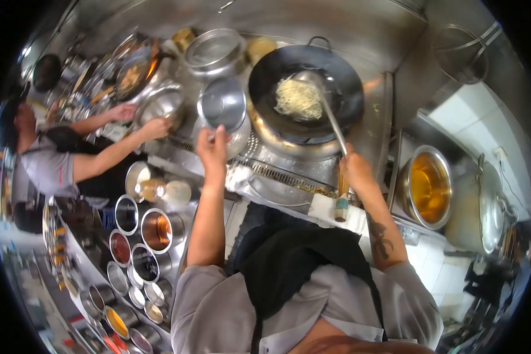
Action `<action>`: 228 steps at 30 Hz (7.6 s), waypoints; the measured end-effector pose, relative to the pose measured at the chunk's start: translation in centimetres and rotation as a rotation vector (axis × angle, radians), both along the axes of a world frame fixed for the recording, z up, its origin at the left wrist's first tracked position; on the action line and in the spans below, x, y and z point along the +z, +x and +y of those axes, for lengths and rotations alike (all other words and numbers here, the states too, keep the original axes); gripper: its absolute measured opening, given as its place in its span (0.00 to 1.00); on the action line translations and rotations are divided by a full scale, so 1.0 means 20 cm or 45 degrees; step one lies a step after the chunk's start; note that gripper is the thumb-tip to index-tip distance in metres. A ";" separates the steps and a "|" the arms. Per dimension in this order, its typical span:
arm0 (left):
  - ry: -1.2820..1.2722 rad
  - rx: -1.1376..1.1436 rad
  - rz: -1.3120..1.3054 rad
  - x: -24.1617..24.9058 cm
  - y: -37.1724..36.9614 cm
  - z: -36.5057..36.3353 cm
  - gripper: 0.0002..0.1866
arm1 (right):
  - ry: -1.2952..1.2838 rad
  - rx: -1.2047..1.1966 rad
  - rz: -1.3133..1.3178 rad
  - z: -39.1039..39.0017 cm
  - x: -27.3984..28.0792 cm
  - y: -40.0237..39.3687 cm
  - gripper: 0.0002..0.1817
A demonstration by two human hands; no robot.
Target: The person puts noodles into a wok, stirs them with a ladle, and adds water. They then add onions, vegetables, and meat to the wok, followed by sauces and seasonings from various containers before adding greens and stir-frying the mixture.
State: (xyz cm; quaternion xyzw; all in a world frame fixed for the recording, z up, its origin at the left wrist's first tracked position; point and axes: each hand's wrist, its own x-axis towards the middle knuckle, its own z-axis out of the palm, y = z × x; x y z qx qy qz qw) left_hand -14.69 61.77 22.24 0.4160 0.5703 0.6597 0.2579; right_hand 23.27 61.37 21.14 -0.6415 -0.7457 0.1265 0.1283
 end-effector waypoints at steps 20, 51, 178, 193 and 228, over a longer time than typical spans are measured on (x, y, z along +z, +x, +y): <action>0.810 2.103 -0.861 -0.18 -0.17 -3.54 0.07 | -0.096 0.709 -0.122 0.30 0.10 -0.34 0.26; 0.659 2.211 -1.011 -0.41 -0.40 -3.97 0.12 | -0.148 0.312 -0.221 0.21 -0.46 0.17 0.23; 0.213 -0.762 1.475 -0.40 0.67 0.31 0.11 | -0.499 -0.174 0.796 -0.26 0.10 -0.16 0.08; 0.136 -0.789 1.484 -0.39 0.67 0.31 0.10 | -0.085 -0.146 0.336 -0.22 -0.01 -0.20 0.13; -0.440 -0.918 -0.580 0.11 1.06 -0.35 0.06 | 0.273 0.194 1.129 -0.75 0.20 0.09 0.25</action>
